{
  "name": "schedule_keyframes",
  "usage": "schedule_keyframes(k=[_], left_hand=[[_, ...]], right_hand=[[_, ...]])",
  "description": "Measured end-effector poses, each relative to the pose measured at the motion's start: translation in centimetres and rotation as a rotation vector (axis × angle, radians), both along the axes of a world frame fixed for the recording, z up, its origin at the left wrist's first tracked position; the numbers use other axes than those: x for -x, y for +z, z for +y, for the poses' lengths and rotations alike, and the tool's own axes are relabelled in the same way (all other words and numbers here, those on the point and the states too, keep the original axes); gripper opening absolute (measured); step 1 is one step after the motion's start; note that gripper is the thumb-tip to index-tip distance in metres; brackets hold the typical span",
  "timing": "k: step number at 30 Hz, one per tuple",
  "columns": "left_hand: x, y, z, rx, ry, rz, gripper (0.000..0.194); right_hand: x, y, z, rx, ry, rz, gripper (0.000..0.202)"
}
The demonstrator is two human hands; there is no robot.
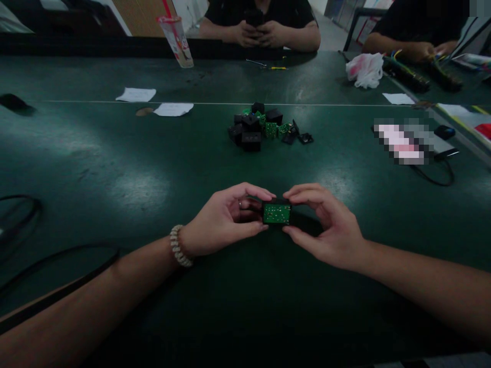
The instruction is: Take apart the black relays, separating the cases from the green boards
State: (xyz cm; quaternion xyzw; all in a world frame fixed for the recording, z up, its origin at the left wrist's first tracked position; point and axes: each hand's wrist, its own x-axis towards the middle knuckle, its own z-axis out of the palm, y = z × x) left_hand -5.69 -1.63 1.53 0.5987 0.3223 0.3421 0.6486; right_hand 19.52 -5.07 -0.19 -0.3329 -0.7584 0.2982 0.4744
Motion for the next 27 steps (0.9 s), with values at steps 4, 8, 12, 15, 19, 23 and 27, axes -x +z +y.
schedule_keyframes(k=[4,8,12,15,19,23,27], left_hand=[[-0.05,-0.09,0.0,0.015,0.005,-0.008,0.041],[-0.16,-0.02,-0.04,0.043,0.0,-0.012,0.044],[-0.17,0.1,-0.01,0.079,-0.03,0.001,0.048],[-0.13,0.12,0.01,0.048,-0.016,0.0,0.05],[-0.04,0.15,-0.01,-0.043,0.02,0.03,0.046],[0.01,0.25,0.07,-0.076,-0.007,0.049,0.036],[0.0,0.31,0.19,-0.057,-0.027,0.06,0.032]], right_hand=[[-0.01,0.55,0.09,-0.055,-0.002,-0.067,0.037],[-0.01,0.52,0.06,-0.039,-0.011,-0.056,0.035],[0.06,0.35,0.0,0.054,0.001,0.006,0.036],[0.19,0.32,0.03,0.132,0.004,0.052,0.033],[0.28,0.25,0.14,0.198,0.001,0.1,0.025],[0.29,0.38,0.25,0.266,0.008,0.111,0.014],[0.4,0.7,0.32,0.324,0.006,0.129,0.01]])
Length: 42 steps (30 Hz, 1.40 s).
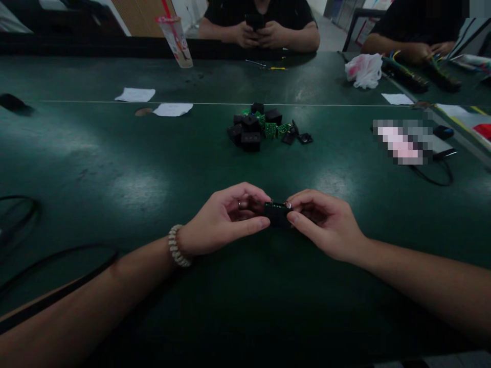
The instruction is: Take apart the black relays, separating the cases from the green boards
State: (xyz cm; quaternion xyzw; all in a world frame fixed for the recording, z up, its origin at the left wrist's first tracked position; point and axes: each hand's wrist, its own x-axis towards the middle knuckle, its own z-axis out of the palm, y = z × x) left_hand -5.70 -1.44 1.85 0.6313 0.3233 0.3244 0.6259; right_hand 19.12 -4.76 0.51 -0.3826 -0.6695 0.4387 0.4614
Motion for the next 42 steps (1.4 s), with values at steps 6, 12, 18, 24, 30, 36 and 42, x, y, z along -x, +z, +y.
schedule_keyframes(k=[6,12,18,24,30,36,42], left_hand=[[0.1,-0.1,0.0,0.014,0.005,0.0,0.029],[0.1,-0.1,-0.1,0.066,-0.022,-0.037,0.041],[0.0,-0.3,-0.1,0.08,-0.025,-0.077,0.044],[-0.1,0.1,-0.1,0.143,-0.016,-0.094,0.037],[0.0,0.5,0.1,0.167,-0.019,-0.064,0.029],[0.1,0.3,0.2,0.162,-0.044,-0.046,0.03],[0.3,-0.5,0.0,0.161,-0.01,-0.103,0.04]], right_hand=[[0.1,0.1,0.0,0.005,-0.001,0.018,0.01],[0.0,0.2,0.1,0.025,-0.022,-0.001,0.009],[-0.2,0.1,0.3,0.082,0.013,-0.008,0.01],[-0.7,0.0,0.5,0.14,0.178,0.038,0.02],[-1.0,0.4,0.5,0.151,0.286,0.006,0.027],[-1.0,0.5,0.5,0.164,0.306,-0.032,0.018],[-1.0,0.1,0.4,0.166,0.284,-0.008,0.019]])
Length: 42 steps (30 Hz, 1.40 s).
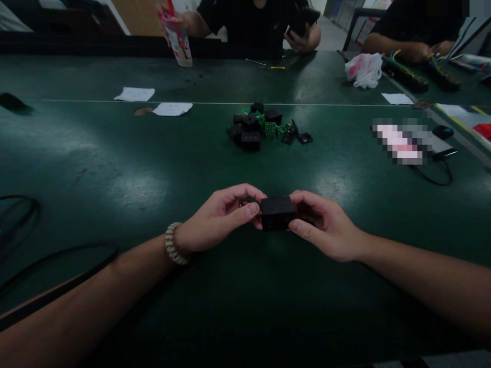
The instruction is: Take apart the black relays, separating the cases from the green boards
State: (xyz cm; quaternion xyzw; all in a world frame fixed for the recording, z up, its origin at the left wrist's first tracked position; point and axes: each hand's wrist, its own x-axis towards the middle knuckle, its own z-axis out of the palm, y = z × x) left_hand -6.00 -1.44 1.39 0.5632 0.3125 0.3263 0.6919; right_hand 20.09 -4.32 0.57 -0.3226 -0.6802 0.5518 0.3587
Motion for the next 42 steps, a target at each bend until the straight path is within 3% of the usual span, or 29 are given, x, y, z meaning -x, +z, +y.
schedule_keyframes(k=[6,15,25,30,36,42], left_hand=[[0.3,0.1,0.1,-0.096,-0.024,0.05,0.032],[0.2,0.3,0.2,-0.082,-0.034,0.031,0.025],[0.0,0.2,-0.1,-0.158,0.004,0.01,0.022],[-0.2,0.4,-0.6,-0.347,0.035,0.07,0.02],[-0.4,0.6,-0.8,-0.779,0.063,0.218,0.017],[-0.5,0.9,-1.0,-0.983,0.095,0.269,0.014]], right_hand=[[0.0,-0.3,0.0,-0.068,-0.011,0.004,0.027],[0.1,-0.4,-0.2,-0.184,-0.031,-0.082,0.03],[0.4,-0.3,-0.3,-0.193,-0.036,-0.031,0.041],[0.4,0.0,-0.5,-0.186,-0.045,-0.017,0.042],[0.4,-0.2,-0.6,-0.178,-0.099,-0.016,0.049],[0.4,-0.3,-0.5,-0.408,-0.146,-0.08,0.039]])
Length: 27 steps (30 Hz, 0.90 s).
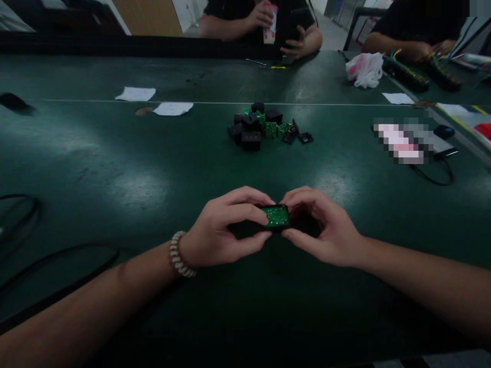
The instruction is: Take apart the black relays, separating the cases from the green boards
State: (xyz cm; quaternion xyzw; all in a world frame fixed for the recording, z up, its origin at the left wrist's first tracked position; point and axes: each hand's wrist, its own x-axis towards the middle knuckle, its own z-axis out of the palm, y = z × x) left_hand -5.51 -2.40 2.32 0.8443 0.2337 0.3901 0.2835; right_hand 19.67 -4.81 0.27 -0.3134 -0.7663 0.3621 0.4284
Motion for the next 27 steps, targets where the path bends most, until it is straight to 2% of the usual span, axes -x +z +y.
schedule_keyframes(k=[4,7,11,22,27], left_hand=[[0.05,-0.02,-0.23,-0.051,0.001,0.034,0.013],[0.0,-0.05,-0.34,-0.101,-0.008,0.043,0.013],[-0.1,-0.05,-0.44,-0.149,-0.004,0.062,0.012],[-0.14,-0.09,-0.62,-0.123,0.018,0.082,0.013],[-0.15,-0.18,-0.62,-0.17,0.024,0.087,0.012]], right_hand=[[0.0,0.28,0.0,-0.174,-0.003,-0.059,0.033],[0.01,0.4,-0.09,-0.227,-0.008,-0.112,0.03],[0.05,0.4,-0.17,-0.259,-0.018,-0.132,0.026],[-0.01,0.31,-0.1,-0.27,-0.033,-0.134,0.023],[0.05,0.28,-0.13,-0.28,-0.022,-0.121,0.028]])
